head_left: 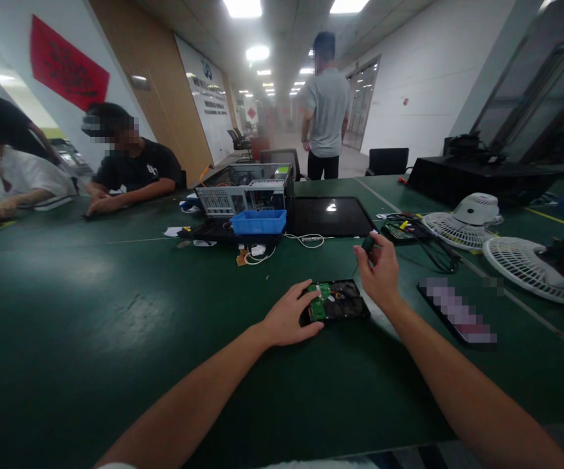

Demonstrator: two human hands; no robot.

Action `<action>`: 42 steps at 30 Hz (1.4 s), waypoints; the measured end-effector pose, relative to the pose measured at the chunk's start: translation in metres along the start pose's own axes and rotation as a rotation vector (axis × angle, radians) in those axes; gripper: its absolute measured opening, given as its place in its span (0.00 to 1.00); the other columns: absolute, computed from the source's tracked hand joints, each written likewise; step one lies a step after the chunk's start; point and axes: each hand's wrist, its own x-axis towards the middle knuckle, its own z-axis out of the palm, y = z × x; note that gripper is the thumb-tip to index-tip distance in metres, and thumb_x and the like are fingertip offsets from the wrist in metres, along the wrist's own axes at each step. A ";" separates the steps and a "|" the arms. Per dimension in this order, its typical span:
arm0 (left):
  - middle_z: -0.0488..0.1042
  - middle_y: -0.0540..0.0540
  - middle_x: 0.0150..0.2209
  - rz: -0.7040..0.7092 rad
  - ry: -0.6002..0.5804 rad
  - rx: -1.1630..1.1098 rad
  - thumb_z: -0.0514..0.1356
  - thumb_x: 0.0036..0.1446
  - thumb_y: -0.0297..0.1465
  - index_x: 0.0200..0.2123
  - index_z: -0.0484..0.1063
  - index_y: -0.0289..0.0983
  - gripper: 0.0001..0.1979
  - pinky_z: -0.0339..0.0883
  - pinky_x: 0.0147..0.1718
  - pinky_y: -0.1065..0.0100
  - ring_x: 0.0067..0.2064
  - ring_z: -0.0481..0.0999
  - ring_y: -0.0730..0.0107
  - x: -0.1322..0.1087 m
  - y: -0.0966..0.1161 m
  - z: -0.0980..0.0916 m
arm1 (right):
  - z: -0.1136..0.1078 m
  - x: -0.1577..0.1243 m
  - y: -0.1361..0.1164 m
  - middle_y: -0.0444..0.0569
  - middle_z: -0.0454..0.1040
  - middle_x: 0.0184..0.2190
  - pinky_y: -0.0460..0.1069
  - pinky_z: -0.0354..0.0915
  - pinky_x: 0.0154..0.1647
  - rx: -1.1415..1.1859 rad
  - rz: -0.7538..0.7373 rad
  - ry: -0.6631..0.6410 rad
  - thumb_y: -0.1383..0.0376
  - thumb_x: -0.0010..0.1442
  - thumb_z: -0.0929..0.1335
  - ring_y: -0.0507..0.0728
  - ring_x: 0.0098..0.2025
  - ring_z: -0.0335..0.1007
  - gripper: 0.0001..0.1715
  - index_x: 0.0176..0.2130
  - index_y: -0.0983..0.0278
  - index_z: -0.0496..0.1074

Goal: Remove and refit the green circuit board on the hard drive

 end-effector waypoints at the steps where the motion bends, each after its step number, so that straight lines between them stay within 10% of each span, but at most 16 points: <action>1: 0.51 0.37 0.71 -0.006 0.003 0.003 0.63 0.59 0.49 0.69 0.58 0.42 0.39 0.58 0.66 0.45 0.71 0.53 0.45 0.000 0.001 0.000 | 0.001 -0.002 -0.006 0.58 0.70 0.56 0.59 0.72 0.54 0.065 -0.019 -0.018 0.58 0.67 0.66 0.61 0.53 0.74 0.30 0.64 0.61 0.57; 10: 0.54 0.38 0.68 -0.041 0.036 0.015 0.61 0.60 0.53 0.68 0.61 0.43 0.37 0.63 0.62 0.46 0.66 0.61 0.45 0.000 0.001 0.002 | 0.015 -0.022 -0.026 0.54 0.77 0.50 0.59 0.75 0.52 0.219 -0.068 -0.208 0.56 0.67 0.68 0.60 0.49 0.80 0.26 0.59 0.59 0.58; 42: 0.53 0.38 0.70 -0.051 0.030 0.042 0.58 0.61 0.54 0.69 0.58 0.44 0.38 0.61 0.63 0.45 0.68 0.58 0.44 0.001 0.001 0.003 | 0.008 -0.020 -0.029 0.54 0.72 0.55 0.58 0.75 0.51 -0.013 -0.179 -0.264 0.59 0.68 0.64 0.59 0.47 0.76 0.24 0.62 0.58 0.60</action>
